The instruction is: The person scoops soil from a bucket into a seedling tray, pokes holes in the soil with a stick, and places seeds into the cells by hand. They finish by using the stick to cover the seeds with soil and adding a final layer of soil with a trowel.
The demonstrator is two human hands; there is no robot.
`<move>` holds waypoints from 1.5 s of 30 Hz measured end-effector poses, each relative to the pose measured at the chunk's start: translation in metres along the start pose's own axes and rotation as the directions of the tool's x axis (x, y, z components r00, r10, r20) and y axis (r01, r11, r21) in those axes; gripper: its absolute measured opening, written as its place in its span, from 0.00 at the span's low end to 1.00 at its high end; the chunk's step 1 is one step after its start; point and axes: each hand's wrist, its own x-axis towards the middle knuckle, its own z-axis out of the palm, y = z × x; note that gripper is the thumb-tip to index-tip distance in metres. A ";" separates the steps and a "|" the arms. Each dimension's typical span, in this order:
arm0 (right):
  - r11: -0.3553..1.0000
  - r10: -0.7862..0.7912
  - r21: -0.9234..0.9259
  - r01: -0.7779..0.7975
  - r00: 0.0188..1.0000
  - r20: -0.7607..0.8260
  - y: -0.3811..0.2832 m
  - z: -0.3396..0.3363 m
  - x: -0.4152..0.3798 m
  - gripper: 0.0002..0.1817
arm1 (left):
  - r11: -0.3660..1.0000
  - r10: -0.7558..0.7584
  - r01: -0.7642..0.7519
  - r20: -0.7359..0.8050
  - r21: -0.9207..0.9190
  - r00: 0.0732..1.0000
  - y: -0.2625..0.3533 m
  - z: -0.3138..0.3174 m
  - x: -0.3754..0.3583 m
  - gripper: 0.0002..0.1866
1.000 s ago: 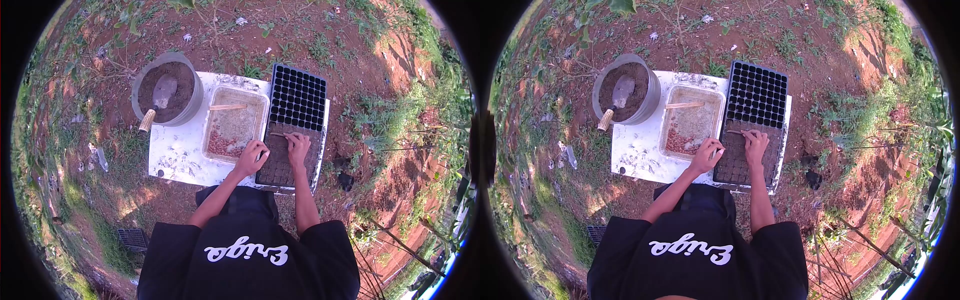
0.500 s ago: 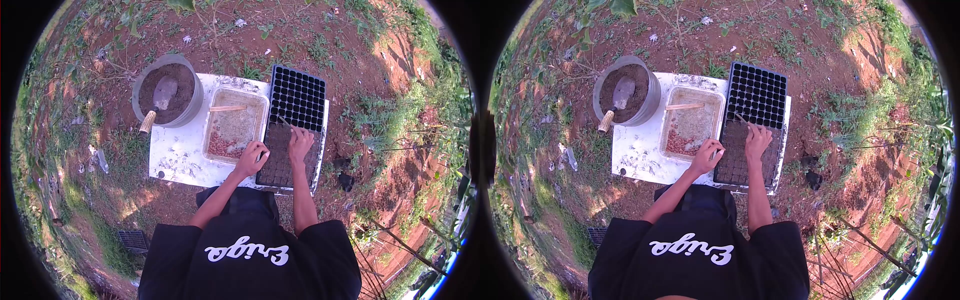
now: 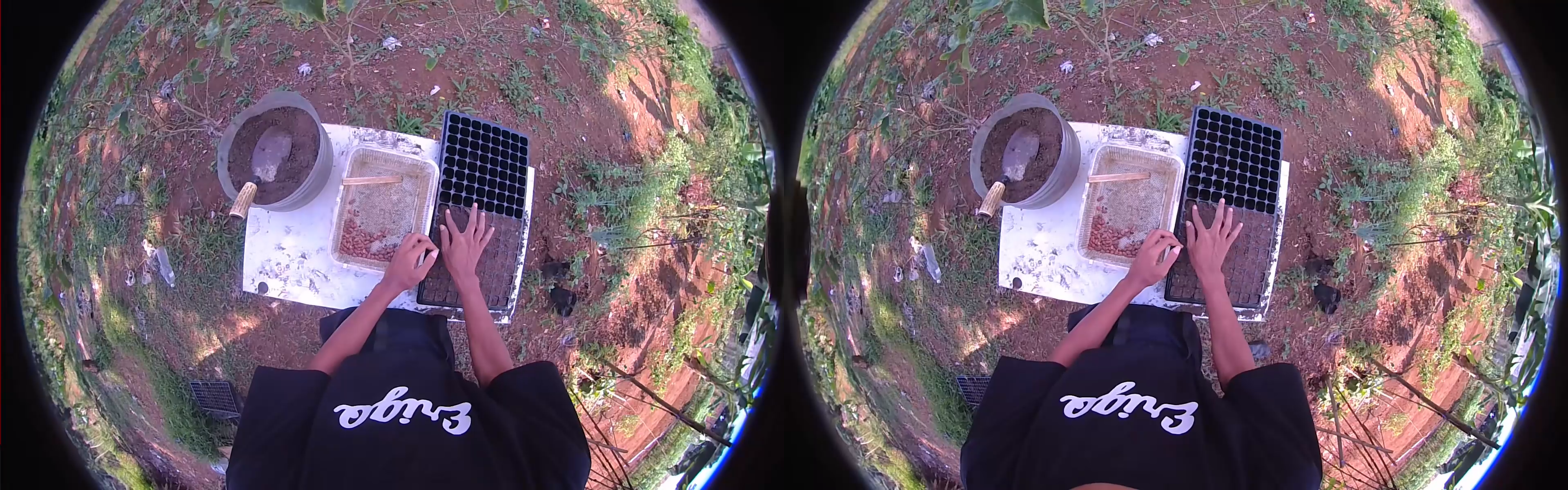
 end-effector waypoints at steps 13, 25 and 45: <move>0.978 0.144 0.129 -0.162 0.980 0.138 0.001 0.015 0.014 0.19 | 0.999 0.035 -0.035 -0.023 0.020 0.999 -0.001 0.001 0.002 0.08; 0.997 0.017 0.072 -0.024 0.995 0.097 0.000 0.010 0.012 0.18 | 0.999 0.035 -0.035 -0.018 0.007 0.999 0.001 0.000 0.003 0.09; 0.921 0.318 0.285 -0.266 0.935 -0.157 0.050 0.007 -0.013 0.12 | 0.999 0.044 -0.043 -0.022 0.024 0.999 0.000 0.001 0.005 0.08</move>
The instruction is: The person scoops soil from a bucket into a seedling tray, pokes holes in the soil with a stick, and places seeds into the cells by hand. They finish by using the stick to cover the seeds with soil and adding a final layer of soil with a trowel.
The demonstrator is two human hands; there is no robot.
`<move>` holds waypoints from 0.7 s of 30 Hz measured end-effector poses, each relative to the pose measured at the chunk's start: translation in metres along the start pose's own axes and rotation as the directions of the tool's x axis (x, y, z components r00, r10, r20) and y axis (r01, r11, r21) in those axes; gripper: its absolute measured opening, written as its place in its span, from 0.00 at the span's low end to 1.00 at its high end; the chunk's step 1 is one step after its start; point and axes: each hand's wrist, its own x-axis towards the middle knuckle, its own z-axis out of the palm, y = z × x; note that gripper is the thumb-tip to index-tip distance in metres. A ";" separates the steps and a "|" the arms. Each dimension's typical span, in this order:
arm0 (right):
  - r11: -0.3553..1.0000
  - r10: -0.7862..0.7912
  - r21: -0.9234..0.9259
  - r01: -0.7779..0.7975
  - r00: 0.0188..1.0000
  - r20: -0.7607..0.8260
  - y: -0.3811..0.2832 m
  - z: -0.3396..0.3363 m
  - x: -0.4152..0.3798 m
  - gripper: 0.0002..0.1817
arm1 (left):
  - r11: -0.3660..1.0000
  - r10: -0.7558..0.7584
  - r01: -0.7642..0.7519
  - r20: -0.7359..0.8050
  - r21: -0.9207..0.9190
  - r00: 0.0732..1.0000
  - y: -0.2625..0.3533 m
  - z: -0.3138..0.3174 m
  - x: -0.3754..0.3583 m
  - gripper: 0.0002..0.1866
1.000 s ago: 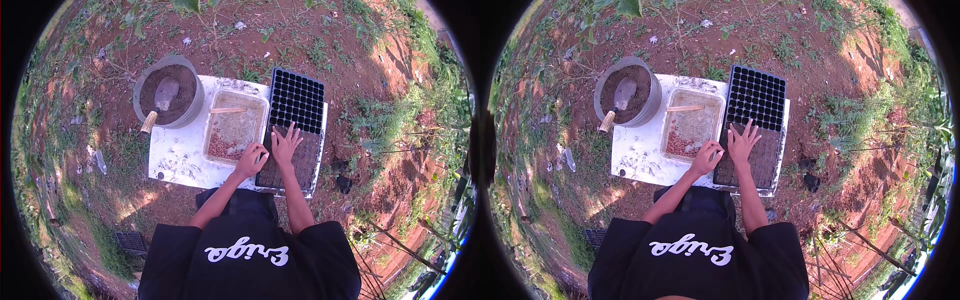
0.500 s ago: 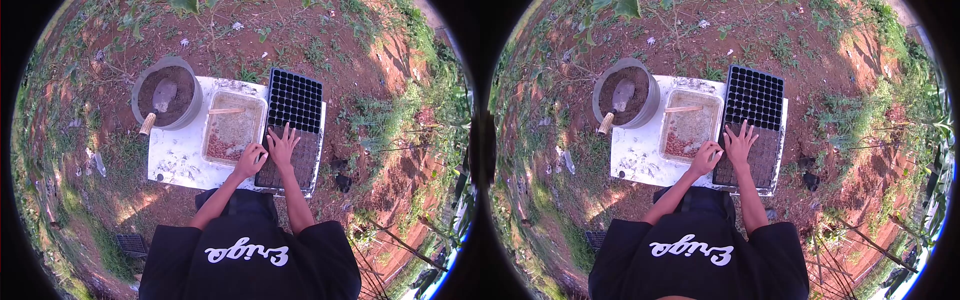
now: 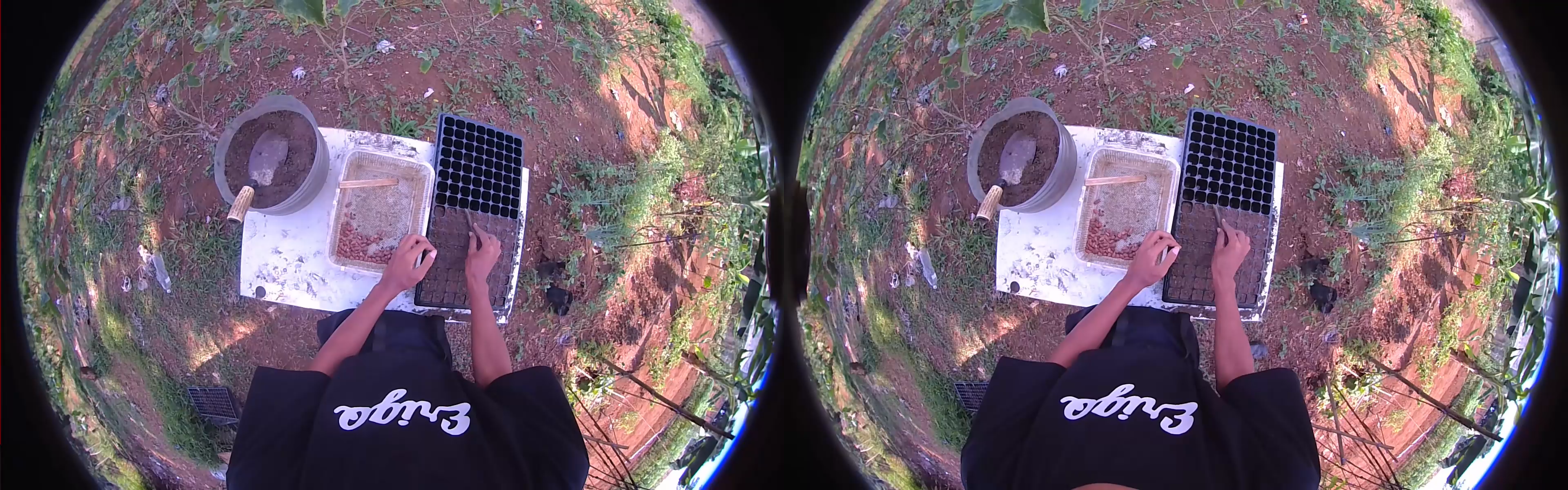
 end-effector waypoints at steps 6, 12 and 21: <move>0.982 0.067 0.176 -0.072 0.997 0.033 -0.020 0.007 -0.012 0.10 | 1.000 0.007 -0.007 -0.006 -0.003 1.000 -0.001 0.001 -0.001 0.08; 0.958 0.174 0.237 -0.162 0.984 -0.029 -0.044 0.015 -0.022 0.11 | 1.000 0.015 -0.015 -0.020 -0.007 1.000 -0.004 0.003 -0.002 0.08; 0.952 0.142 0.279 -0.130 0.990 -0.025 -0.050 0.013 -0.017 0.10 | 1.000 0.021 -0.021 -0.019 0.000 1.000 -0.003 0.002 -0.002 0.09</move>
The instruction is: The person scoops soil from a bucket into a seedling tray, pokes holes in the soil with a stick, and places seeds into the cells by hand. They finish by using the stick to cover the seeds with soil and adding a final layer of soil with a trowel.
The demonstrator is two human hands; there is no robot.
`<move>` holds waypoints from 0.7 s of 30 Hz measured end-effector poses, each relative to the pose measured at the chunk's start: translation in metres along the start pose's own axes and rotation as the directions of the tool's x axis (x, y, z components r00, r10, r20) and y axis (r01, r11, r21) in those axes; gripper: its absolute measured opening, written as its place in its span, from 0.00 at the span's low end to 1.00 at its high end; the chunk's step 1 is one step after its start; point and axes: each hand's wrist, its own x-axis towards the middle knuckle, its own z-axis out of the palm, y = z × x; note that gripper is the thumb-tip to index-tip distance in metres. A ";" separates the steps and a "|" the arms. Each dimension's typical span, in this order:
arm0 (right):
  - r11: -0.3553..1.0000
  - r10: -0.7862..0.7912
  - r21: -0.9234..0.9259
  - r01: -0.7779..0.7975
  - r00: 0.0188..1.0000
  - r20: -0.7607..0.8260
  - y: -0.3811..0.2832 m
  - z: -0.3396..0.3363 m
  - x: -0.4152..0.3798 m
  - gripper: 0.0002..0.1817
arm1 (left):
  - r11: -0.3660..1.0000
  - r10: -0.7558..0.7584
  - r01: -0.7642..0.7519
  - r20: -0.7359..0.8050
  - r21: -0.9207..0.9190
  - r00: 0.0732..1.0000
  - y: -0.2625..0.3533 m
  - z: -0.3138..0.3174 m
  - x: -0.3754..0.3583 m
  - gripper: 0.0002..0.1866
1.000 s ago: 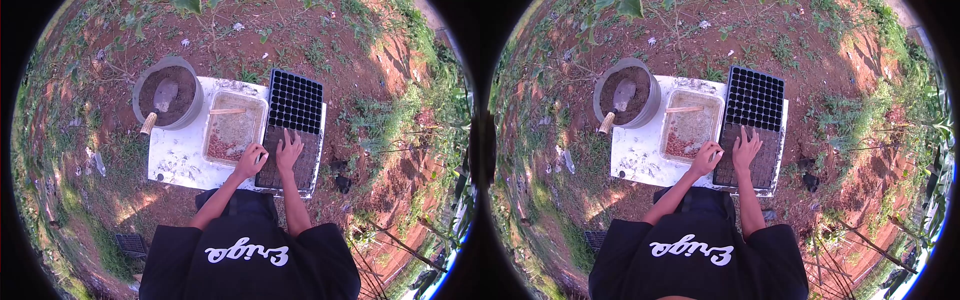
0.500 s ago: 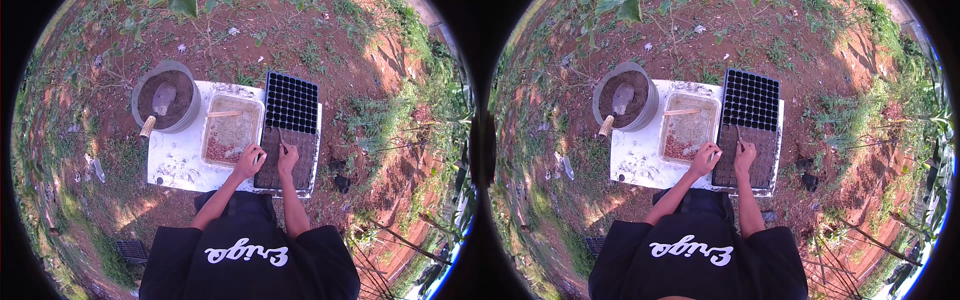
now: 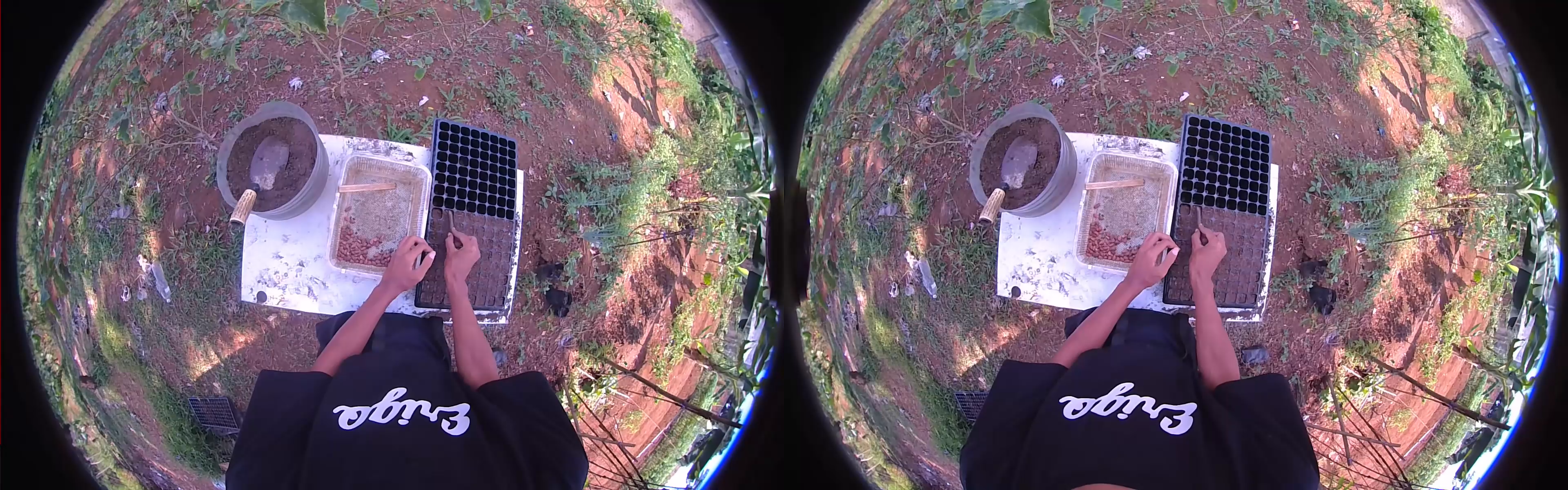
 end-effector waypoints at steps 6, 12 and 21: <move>0.995 0.062 0.066 -0.068 0.994 0.093 0.004 0.003 0.003 0.11 | 1.000 -0.002 0.002 0.002 0.005 1.000 -0.002 0.001 0.000 0.10; 0.989 0.104 0.100 -0.108 0.994 0.040 0.002 0.007 -0.002 0.10 | 1.000 0.002 -0.002 -0.001 0.001 1.000 -0.003 0.000 -0.001 0.10; 0.993 0.038 0.105 -0.045 0.997 0.073 0.003 0.010 -0.004 0.11 | 1.000 0.017 -0.017 -0.016 -0.004 1.000 -0.003 0.001 0.000 0.08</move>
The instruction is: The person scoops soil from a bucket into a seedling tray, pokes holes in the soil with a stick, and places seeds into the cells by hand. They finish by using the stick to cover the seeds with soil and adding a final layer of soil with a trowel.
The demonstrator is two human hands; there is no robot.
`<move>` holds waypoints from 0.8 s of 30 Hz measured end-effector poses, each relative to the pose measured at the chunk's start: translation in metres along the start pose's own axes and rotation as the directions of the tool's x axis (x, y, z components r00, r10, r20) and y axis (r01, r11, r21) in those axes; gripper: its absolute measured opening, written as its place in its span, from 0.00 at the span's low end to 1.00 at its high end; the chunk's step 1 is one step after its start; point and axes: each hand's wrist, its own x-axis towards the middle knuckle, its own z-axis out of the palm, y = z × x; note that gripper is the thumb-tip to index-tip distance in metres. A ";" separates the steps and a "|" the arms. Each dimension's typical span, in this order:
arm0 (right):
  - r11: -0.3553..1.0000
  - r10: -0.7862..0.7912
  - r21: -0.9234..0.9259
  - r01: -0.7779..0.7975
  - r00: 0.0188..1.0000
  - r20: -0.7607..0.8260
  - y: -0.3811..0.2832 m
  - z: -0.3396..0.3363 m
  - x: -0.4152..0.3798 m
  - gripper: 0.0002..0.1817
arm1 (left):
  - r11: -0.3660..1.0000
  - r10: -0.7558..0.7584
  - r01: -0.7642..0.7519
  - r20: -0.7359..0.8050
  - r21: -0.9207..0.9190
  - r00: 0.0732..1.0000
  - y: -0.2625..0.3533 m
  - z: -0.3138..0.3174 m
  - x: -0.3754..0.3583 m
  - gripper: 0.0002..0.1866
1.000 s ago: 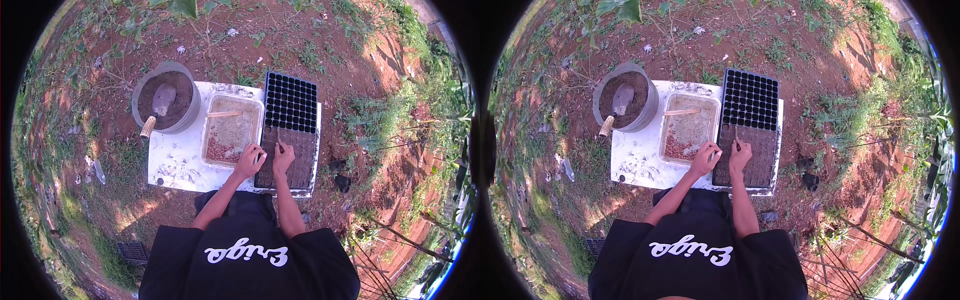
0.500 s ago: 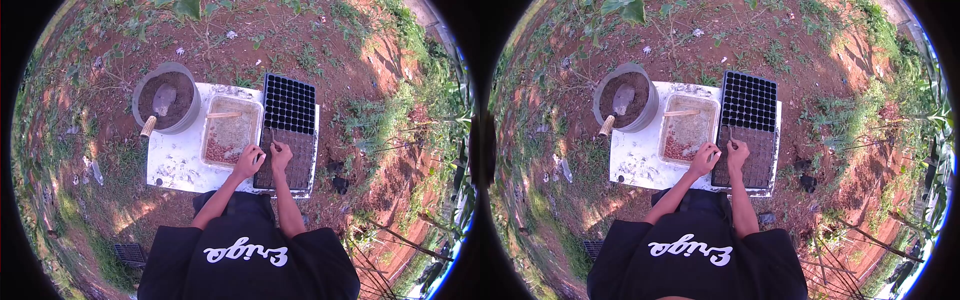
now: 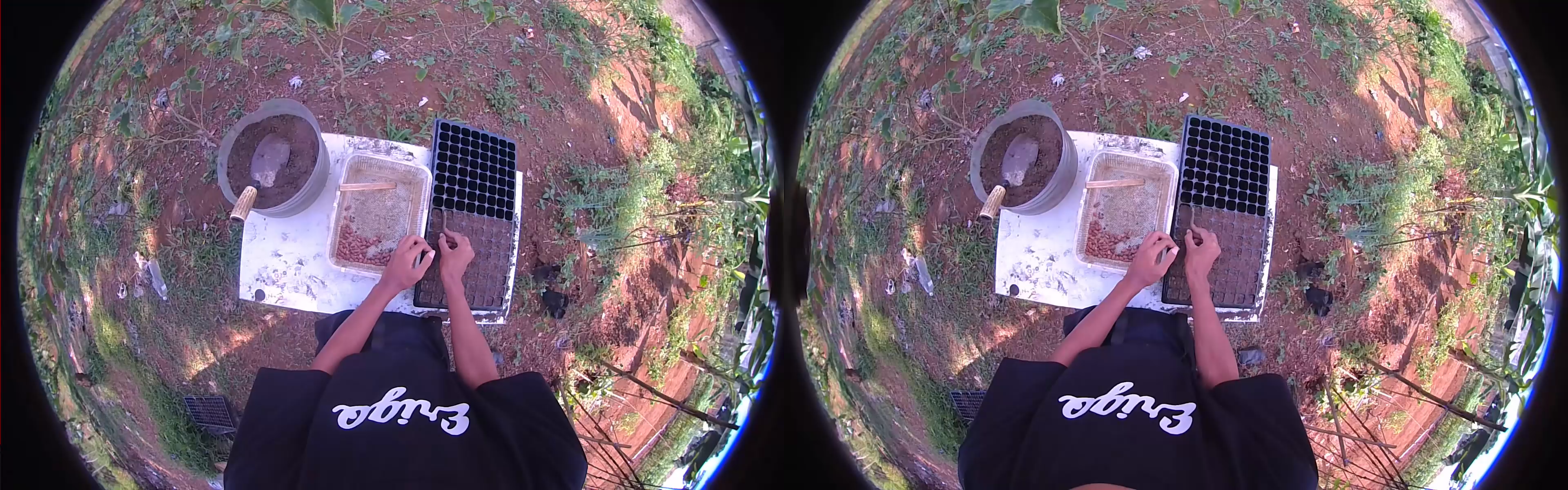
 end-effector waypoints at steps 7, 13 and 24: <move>1.000 0.018 -0.003 -0.018 0.999 0.029 0.001 -0.003 0.003 0.11 | 1.000 0.017 -0.017 -0.010 0.001 1.000 -0.003 0.001 0.000 0.08; 0.995 -0.079 -0.045 0.084 0.992 0.097 0.000 -0.011 0.013 0.11 | 1.000 0.003 -0.003 -0.008 0.007 1.000 -0.001 0.000 0.000 0.08; 0.986 -0.081 -0.126 0.106 0.978 0.190 -0.004 -0.011 0.026 0.10 | 1.000 -0.004 0.004 -0.010 0.002 1.000 -0.002 0.001 0.000 0.10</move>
